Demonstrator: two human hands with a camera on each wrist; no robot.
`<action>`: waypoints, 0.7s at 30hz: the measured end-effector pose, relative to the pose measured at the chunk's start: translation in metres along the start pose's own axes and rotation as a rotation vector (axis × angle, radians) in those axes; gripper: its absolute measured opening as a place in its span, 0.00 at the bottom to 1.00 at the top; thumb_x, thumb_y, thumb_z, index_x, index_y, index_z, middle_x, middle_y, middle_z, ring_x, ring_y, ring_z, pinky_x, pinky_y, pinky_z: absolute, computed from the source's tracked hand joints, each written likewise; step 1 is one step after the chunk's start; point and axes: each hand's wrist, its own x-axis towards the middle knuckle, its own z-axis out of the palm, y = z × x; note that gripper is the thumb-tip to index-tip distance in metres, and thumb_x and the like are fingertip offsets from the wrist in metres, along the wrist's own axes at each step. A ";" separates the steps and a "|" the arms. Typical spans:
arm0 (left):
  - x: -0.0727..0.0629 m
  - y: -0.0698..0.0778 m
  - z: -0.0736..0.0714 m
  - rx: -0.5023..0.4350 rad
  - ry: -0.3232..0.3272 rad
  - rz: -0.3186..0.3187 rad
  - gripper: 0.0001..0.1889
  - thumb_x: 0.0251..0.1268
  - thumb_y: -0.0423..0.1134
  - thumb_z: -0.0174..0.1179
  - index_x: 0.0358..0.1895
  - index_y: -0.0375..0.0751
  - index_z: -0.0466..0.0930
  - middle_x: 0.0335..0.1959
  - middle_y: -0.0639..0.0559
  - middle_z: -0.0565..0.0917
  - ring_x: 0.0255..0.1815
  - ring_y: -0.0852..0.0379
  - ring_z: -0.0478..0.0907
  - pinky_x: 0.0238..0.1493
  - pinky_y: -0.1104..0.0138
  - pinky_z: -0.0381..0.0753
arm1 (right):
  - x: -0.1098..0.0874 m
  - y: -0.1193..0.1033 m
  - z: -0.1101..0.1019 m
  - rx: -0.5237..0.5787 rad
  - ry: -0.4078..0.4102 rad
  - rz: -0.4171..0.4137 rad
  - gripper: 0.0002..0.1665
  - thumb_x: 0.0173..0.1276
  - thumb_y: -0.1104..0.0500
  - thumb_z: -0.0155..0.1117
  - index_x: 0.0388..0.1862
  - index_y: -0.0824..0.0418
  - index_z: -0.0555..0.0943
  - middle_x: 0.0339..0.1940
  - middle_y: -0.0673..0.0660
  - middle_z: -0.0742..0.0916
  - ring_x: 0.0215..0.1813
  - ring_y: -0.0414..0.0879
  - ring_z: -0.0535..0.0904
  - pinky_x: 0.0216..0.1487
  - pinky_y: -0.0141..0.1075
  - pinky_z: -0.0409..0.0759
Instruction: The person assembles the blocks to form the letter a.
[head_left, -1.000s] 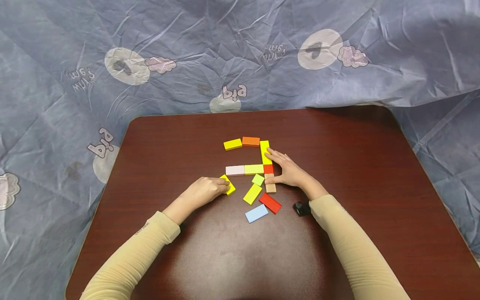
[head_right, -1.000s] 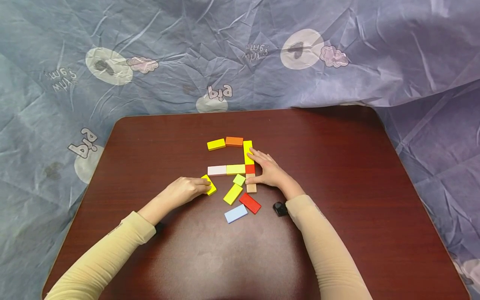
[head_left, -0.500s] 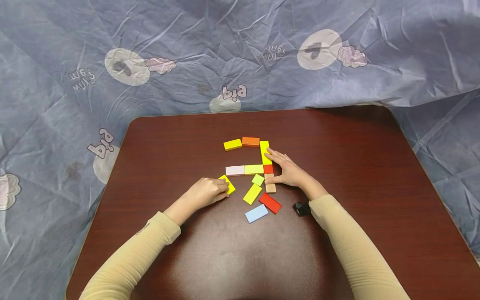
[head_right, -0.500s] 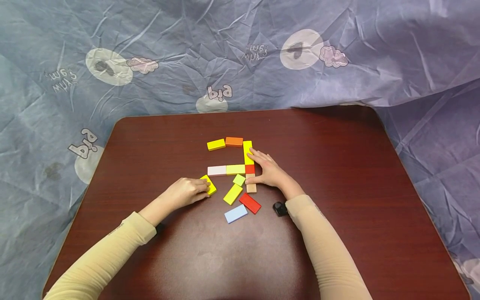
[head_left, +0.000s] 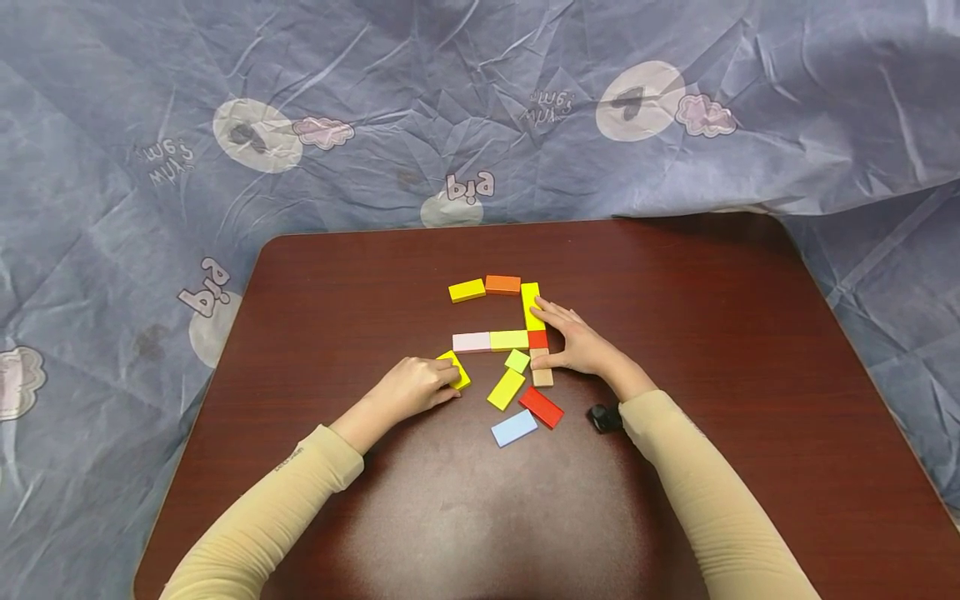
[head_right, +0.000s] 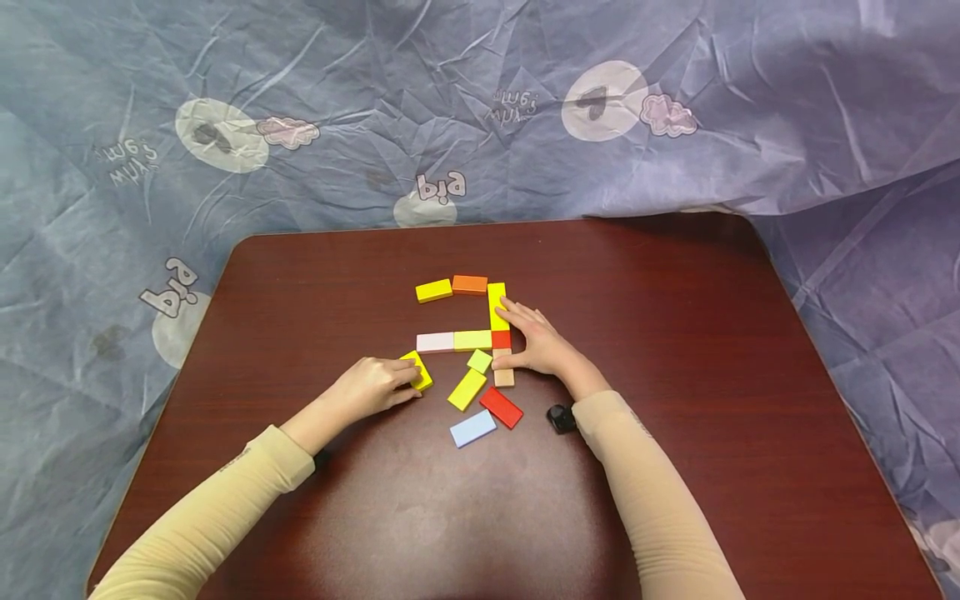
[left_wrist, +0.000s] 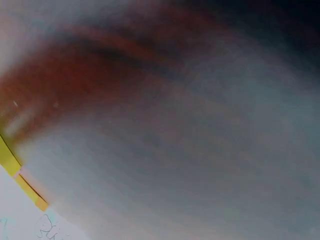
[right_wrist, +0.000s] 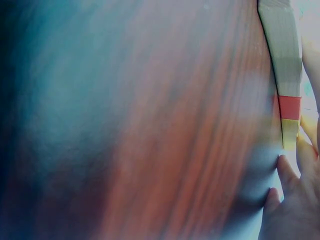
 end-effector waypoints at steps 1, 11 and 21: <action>-0.001 0.000 0.000 -0.006 -0.001 -0.001 0.11 0.53 0.38 0.74 0.28 0.43 0.79 0.24 0.56 0.78 0.21 0.62 0.74 0.24 0.69 0.77 | 0.000 0.000 0.000 -0.001 0.000 -0.001 0.58 0.55 0.47 0.78 0.79 0.59 0.57 0.83 0.55 0.52 0.82 0.56 0.45 0.79 0.54 0.37; -0.001 0.001 0.000 -0.083 0.049 -0.053 0.13 0.53 0.42 0.75 0.40 0.42 0.86 0.38 0.55 0.86 0.40 0.59 0.83 0.42 0.67 0.83 | 0.001 0.000 0.001 0.004 -0.004 0.006 0.58 0.55 0.47 0.78 0.79 0.59 0.57 0.83 0.55 0.52 0.82 0.56 0.45 0.79 0.55 0.37; 0.038 0.042 -0.009 -0.347 -0.077 -0.520 0.13 0.58 0.48 0.71 0.39 0.45 0.84 0.36 0.53 0.85 0.38 0.57 0.80 0.41 0.64 0.80 | 0.001 -0.001 0.000 -0.001 0.002 0.013 0.58 0.55 0.46 0.78 0.79 0.59 0.58 0.83 0.55 0.52 0.82 0.56 0.46 0.79 0.55 0.37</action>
